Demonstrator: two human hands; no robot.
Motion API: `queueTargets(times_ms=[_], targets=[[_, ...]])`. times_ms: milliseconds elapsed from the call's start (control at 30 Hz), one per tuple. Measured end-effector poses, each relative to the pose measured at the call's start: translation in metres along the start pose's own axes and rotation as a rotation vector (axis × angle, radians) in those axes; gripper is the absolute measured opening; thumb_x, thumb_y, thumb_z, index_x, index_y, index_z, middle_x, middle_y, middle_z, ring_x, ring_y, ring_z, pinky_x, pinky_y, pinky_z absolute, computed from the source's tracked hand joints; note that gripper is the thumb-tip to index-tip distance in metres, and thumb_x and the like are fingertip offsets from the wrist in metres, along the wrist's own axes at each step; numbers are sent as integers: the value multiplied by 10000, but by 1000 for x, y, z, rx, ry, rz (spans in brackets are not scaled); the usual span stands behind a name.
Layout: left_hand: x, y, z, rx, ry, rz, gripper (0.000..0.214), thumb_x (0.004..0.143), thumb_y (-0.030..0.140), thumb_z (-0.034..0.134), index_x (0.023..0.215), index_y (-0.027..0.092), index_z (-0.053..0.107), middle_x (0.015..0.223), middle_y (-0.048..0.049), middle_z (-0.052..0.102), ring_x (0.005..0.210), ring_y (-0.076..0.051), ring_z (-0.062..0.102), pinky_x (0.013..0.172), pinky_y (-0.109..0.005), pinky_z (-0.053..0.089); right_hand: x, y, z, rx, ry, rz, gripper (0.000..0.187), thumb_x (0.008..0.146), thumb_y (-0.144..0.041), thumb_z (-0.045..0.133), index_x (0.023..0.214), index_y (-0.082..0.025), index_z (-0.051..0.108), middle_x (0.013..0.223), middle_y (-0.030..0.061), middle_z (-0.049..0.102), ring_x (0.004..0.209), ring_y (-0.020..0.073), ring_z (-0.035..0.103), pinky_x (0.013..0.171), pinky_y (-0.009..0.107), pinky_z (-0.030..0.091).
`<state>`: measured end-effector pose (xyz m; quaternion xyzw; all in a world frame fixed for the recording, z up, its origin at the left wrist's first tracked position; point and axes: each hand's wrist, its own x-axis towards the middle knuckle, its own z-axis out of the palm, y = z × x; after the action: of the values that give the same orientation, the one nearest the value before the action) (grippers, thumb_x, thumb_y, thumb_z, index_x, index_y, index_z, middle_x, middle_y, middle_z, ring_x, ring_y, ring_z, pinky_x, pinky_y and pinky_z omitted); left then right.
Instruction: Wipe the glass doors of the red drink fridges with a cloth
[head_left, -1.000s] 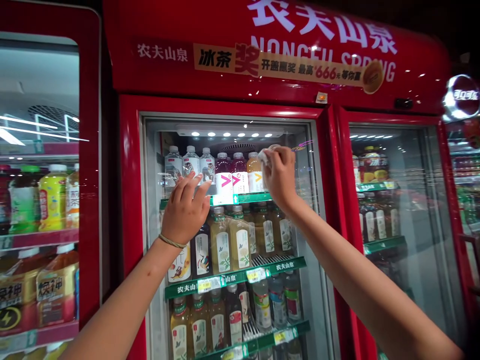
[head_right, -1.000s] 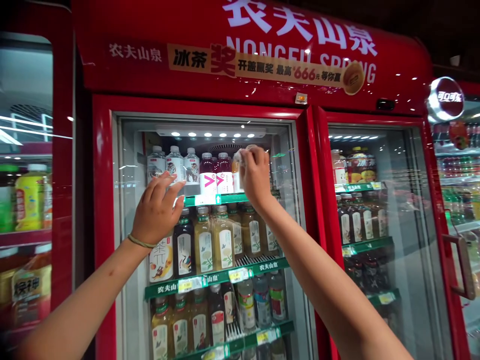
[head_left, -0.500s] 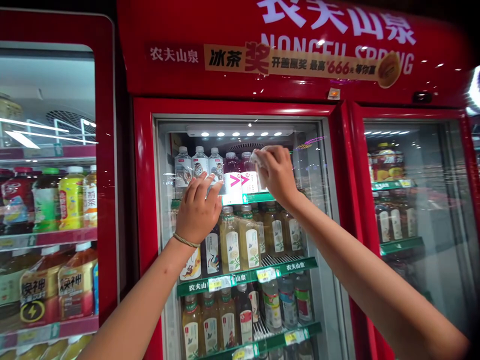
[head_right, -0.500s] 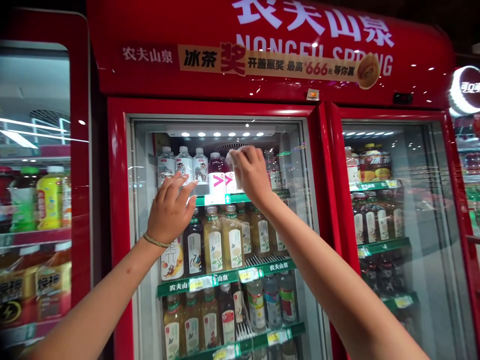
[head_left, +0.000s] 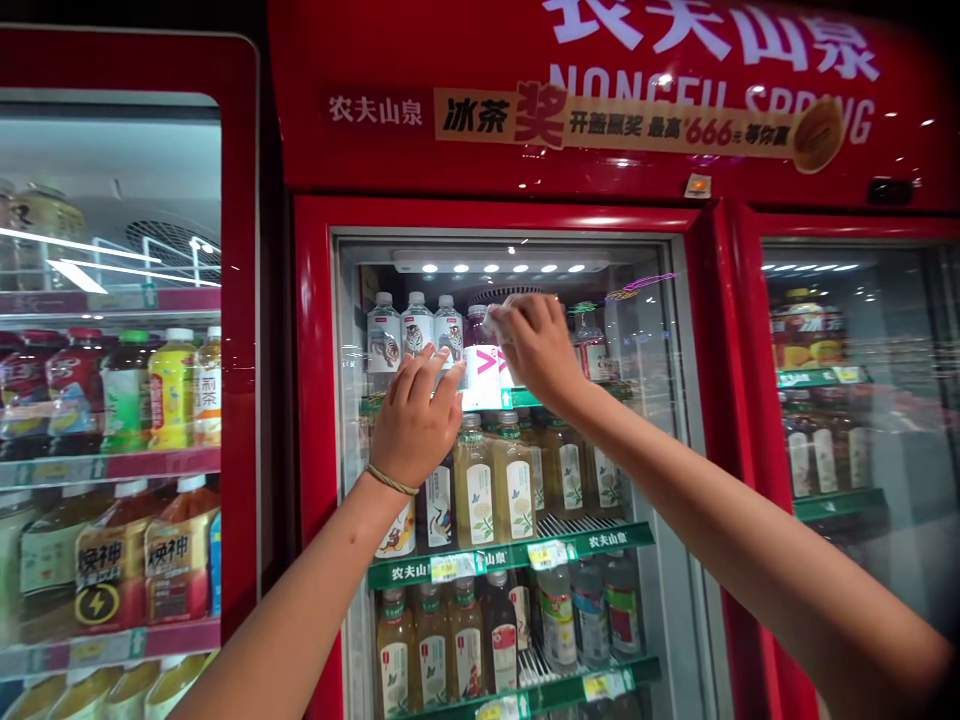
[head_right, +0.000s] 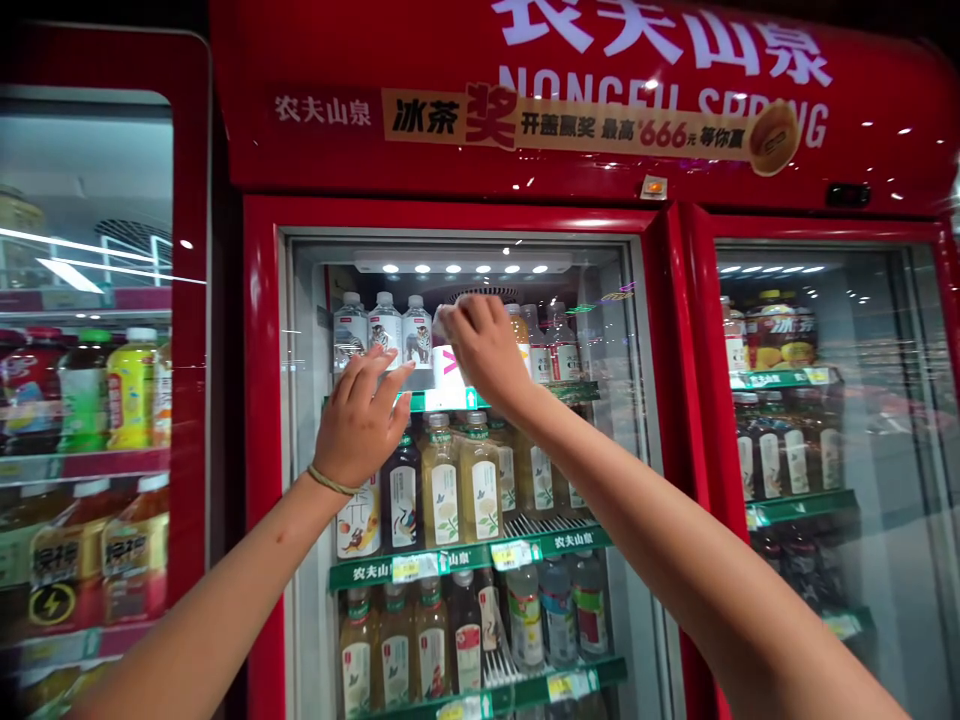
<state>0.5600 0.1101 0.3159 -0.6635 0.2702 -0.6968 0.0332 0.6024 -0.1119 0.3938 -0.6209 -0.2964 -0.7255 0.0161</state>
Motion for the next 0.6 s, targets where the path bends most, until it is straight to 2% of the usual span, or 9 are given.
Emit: queueTargets(times_ms=[67,233,400,533,600], targets=[[0,0,0,2,15,3,392,963,156,542,1353,199,560,1397,-122,609,1427,-306,494,1229,-540,405,0,-3,1,-8,-59,-71,326,975,-150,480,1258,-296,546,1167,96,596,1057,264,528,928,445,483],[0,-1,-1,-42,32,-2,332,966,172,550,1296,207,572,1361,-116,625,1410,-299,511,1214,-551,425,4,-9,4,-43,-25,31,401,930,-96,460,1287,-270,517,1145,110,582,1060,285,528,924,472,473],[1,-2,-2,-34,64,-16,265,979,232,579,1239,181,570,1282,-122,645,1357,-299,554,1181,-517,474,4,-13,6,0,-74,-41,368,933,-105,465,1251,-277,536,1151,97,573,1038,261,518,904,434,474],[1,-3,-3,-19,51,-38,280,990,275,584,1260,204,566,1278,-108,655,1339,-295,569,1209,-569,425,12,-15,11,-12,36,119,341,925,-86,455,1209,-241,564,1143,121,534,1066,282,507,910,454,460],[0,-5,-5,-8,44,-54,288,990,290,589,1266,209,574,1290,-115,652,1349,-302,558,1228,-601,381,15,-21,13,-1,31,114,320,941,-86,453,1189,-248,576,1149,117,532,1064,276,508,912,444,457]])
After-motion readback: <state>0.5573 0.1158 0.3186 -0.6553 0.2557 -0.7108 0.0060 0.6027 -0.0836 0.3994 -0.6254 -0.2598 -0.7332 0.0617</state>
